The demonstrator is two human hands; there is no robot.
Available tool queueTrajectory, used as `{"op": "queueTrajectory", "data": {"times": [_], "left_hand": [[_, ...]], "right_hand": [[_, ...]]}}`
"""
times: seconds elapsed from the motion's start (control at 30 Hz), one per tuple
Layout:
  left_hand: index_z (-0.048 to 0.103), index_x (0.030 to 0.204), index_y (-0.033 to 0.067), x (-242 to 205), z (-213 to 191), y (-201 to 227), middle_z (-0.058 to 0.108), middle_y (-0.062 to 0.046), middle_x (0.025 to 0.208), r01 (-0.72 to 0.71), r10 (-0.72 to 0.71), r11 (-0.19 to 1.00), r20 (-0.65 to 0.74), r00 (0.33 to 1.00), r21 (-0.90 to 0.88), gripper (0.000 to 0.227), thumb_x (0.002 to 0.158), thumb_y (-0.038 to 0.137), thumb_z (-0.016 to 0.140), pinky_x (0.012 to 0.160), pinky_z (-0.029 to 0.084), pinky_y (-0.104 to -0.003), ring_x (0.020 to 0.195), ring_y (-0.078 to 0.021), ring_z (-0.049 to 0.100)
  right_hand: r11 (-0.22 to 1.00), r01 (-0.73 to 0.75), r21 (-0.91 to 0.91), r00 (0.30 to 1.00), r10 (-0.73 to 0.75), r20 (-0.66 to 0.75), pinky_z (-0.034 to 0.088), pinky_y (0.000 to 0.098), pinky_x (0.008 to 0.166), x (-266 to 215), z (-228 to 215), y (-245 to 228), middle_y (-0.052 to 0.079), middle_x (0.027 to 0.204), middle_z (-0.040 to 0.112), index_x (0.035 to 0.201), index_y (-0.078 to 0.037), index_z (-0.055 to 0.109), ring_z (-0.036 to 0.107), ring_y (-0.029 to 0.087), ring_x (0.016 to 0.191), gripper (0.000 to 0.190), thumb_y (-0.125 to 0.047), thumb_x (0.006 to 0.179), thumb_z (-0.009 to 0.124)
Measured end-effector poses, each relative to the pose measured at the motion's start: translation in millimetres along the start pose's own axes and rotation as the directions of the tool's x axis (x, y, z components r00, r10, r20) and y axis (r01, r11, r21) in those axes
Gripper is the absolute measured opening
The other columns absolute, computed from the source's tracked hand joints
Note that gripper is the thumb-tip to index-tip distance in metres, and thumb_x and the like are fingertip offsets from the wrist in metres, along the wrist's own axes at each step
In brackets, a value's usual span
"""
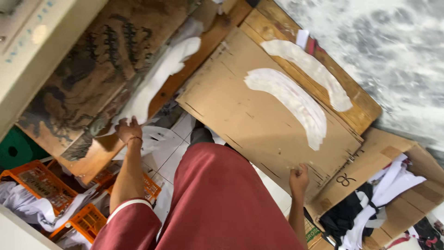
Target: The person sorts through bundles of patterned fabric tied with red ribbons, unties them, and places the contents into a cardboard box. They then pick up white fabric pieces, unfold them, and arrange them on a wooden surface.
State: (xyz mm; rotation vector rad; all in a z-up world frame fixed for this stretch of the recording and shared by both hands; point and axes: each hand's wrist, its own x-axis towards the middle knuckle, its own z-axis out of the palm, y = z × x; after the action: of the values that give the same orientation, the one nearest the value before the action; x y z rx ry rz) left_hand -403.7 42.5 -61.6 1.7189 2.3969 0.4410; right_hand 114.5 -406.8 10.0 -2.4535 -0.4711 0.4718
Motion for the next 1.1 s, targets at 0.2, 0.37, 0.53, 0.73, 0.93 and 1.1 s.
{"op": "queueTrajectory", "data": {"times": [0.2, 0.37, 0.53, 0.73, 0.93, 1.1], "left_hand": [[0.065, 0.093, 0.0015, 5, 17, -20, 0.063, -0.016, 0.089, -0.127, 0.131, 0.964, 0.003, 0.991, -0.233, 0.036, 0.092, 0.033, 0.082, 0.08, 0.05, -0.05, 0.091, -0.0365, 0.06], [0.064, 0.086, 0.0027, 7, 23, -16, 0.062, -0.014, 0.086, -0.168, 0.163, 0.914, -0.044, 0.986, -0.369, 0.027, 0.094, 0.022, 0.081, 0.078, 0.046, -0.049, 0.086, -0.0364, 0.059], [0.065, 0.09, 0.0032, 10, 16, -15, 0.064, -0.015, 0.094, -0.245, 0.239, 0.911, -0.058, 0.969, -0.332, 0.021, 0.103, 0.02, 0.068, 0.082, 0.044, -0.05, 0.096, -0.0383, 0.059], [0.066, 0.104, 0.0019, 24, -13, -28, 0.066, -0.019, 0.114, -0.403, 0.415, 0.888, 0.007, 0.91, -0.221, 0.02, 0.104, 0.015, 0.051, 0.101, 0.042, -0.056, 0.113, -0.0406, 0.06], [0.065, 0.126, -0.0078, 40, -56, -20, 0.063, -0.028, 0.127, -0.415, 0.478, 0.855, 0.163, 0.863, -0.31, 0.032, 0.106, 0.012, 0.049, 0.099, 0.043, -0.055, 0.117, -0.0463, 0.059], [0.067, 0.111, -0.0051, 42, -79, -10, 0.068, -0.026, 0.101, -0.267, 0.409, 0.843, 0.233, 0.883, -0.468, 0.027, 0.103, 0.016, 0.054, 0.078, 0.052, -0.049, 0.091, -0.0443, 0.067]], "right_hand": [[0.979, 0.205, -0.013, 0.978, -0.204, 0.052, 0.05, 0.0314, 0.068, 5, 41, -68, 0.007, 0.084, 0.061, 0.121, -0.003, 0.063, 0.059, 0.015, 0.072, 0.031, -0.007, 0.091, 0.069], [0.966, 0.259, 0.027, 0.961, -0.26, 0.093, 0.05, 0.0295, 0.069, 19, 87, -119, 0.006, 0.082, 0.062, 0.119, -0.003, 0.065, 0.058, 0.013, 0.074, 0.024, -0.01, 0.096, 0.07], [0.971, 0.236, 0.032, 0.957, -0.238, 0.163, 0.05, 0.0281, 0.067, 13, 114, -174, 0.003, 0.078, 0.063, 0.116, -0.003, 0.067, 0.058, 0.012, 0.069, 0.022, -0.01, 0.096, 0.069], [0.969, 0.246, 0.014, 0.951, -0.244, 0.19, 0.049, 0.0277, 0.064, 1, 133, -230, 0.003, 0.077, 0.06, 0.115, -0.005, 0.067, 0.055, 0.011, 0.067, 0.02, -0.008, 0.095, 0.07], [0.958, 0.284, 0.036, 0.937, -0.285, 0.202, 0.05, 0.0262, 0.066, -14, 148, -266, 0.004, 0.081, 0.063, 0.115, -0.004, 0.067, 0.057, 0.012, 0.071, 0.021, -0.006, 0.094, 0.07], [0.934, 0.332, 0.13, 0.904, -0.355, 0.237, 0.059, 0.0297, 0.076, -27, 172, -294, 0.007, 0.089, 0.068, 0.116, -0.004, 0.067, 0.068, 0.013, 0.08, 0.023, -0.004, 0.093, 0.068]]}}
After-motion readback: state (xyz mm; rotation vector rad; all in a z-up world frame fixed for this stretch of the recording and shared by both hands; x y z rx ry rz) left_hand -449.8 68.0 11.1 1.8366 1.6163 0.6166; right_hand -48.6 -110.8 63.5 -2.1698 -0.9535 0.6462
